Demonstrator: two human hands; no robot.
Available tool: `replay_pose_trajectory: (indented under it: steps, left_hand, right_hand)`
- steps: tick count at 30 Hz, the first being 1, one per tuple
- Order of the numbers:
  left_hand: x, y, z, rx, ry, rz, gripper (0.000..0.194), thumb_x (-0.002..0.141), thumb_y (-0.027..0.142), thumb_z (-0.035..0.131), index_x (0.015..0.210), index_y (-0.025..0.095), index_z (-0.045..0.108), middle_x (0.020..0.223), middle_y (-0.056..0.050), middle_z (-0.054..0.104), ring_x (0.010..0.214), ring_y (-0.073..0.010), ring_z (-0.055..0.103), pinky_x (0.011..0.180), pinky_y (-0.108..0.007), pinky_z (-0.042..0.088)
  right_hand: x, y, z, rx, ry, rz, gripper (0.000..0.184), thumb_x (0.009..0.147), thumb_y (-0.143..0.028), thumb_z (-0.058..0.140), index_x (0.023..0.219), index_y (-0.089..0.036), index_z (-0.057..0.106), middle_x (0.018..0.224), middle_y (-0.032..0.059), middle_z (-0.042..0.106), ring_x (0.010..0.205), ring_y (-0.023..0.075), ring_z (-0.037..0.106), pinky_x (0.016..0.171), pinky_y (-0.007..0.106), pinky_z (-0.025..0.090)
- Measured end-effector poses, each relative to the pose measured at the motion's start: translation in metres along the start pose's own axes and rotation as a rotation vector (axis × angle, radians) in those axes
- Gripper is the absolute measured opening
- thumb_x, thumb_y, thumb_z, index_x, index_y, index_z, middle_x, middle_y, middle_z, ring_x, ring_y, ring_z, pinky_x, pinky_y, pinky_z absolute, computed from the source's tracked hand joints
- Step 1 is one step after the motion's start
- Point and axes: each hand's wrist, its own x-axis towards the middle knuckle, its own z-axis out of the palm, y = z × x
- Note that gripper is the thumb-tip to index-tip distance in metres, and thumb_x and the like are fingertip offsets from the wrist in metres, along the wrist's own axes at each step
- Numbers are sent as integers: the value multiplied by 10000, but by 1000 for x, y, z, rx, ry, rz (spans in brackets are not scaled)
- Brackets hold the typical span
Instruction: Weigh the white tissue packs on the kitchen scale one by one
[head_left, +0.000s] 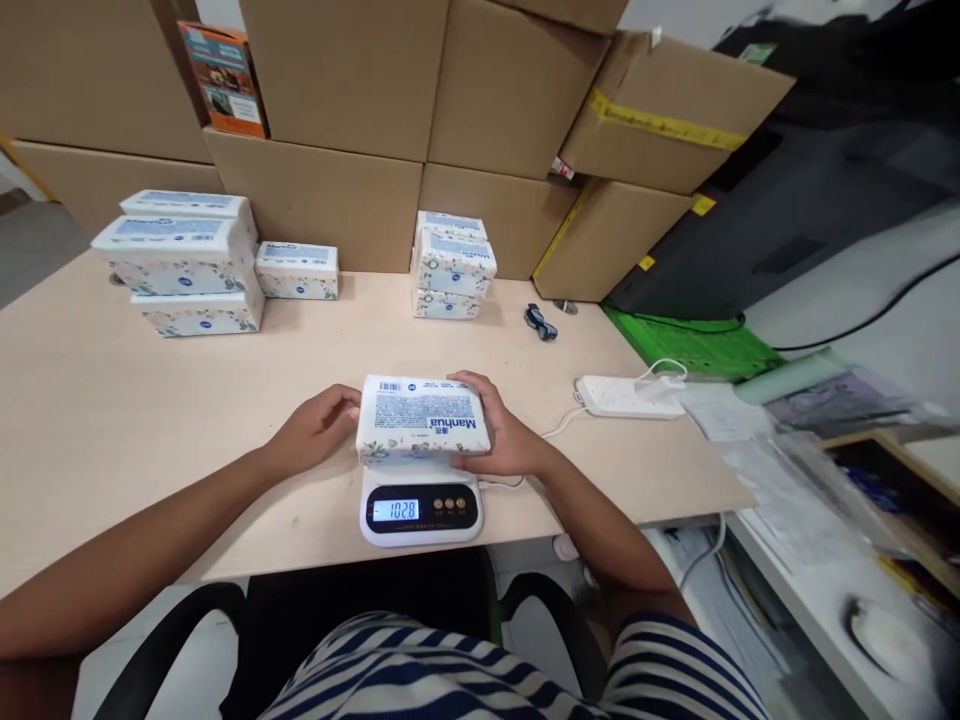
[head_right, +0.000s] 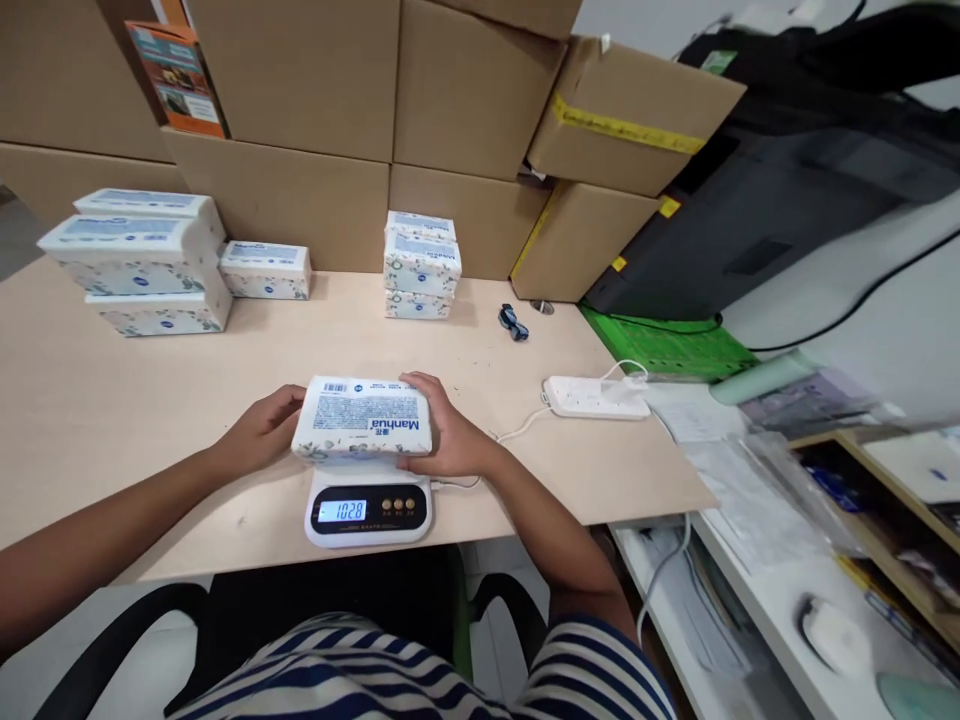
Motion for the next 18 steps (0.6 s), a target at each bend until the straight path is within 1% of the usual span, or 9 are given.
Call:
replay_pose_trajectory:
  steps: [2,3,4,6,7,8,10,14,18]
  left_hand:
    - [2,-1,0,17,3,11,622,1031,818,598,1228,244,735,1240,-126,848,1122,-339,816,978,-501,655]
    - [3,-3,1,15,12,17,623,1022,819,616,1228,243,737,1237,-129,850,1128,-340,815,971,-497,657]
    - [5,-4,2,7,23,27,619,1015,814,638,1230,242,740,1236,-131,850,1129,-337,813,960,-491,660]
    - [7,-8,5,-15,36,56,591,1005,788,689,1236,247,750,1236,-134,852,1120,-324,813,930,-474,667]
    - [8,-10,7,-28,39,72,565,1004,766,712,1236,253,758,1236,-133,853,1108,-314,814,915,-463,669]
    - [8,-11,9,-40,39,89,533,1008,740,732,1235,259,765,1237,-128,854,1097,-302,817,905,-451,671]
    - [9,-12,11,-58,39,116,464,1020,684,761,1226,269,777,1230,-115,856,1081,-279,820,897,-428,672]
    - [9,-9,14,-71,44,130,407,1036,631,775,1201,259,769,1164,-95,851,1056,-254,807,909,-413,669]
    - [9,-6,15,-77,51,130,457,1037,665,760,1229,251,727,1166,-93,835,1059,-251,794,934,-425,666]
  right_hand:
    - [1,-1,0,25,8,7,1292,794,-738,960,1795,-413,210,1865,137,243,1771,417,281,1459,642,274]
    - [2,-1,1,46,21,18,1360,766,-843,922,1814,-423,163,1894,128,207,1773,423,279,1453,645,290]
    - [3,-1,2,67,43,33,1435,732,-976,837,1832,-429,95,1920,120,164,1775,430,276,1444,648,313]
    - [6,1,5,84,107,80,1550,649,-1209,524,1844,-427,-77,1953,109,79,1788,442,248,1423,664,353]
    - [9,3,7,68,139,107,1570,611,-1259,354,1835,-422,-161,1960,107,45,1795,449,228,1414,682,362]
    - [11,5,9,38,162,133,1562,587,-1271,218,1819,-422,-231,1964,104,17,1801,456,211,1405,704,365]
    - [14,8,11,-34,185,162,1499,594,-1253,95,1787,-442,-312,1966,95,-24,1802,467,201,1382,744,375]
    - [14,15,9,-99,197,150,1319,736,-1201,128,1763,-513,-335,1965,68,-29,1790,450,253,1340,775,404]
    - [13,24,2,-110,222,151,1249,808,-1172,223,1778,-560,-270,1960,60,12,1756,433,344,1308,768,447]
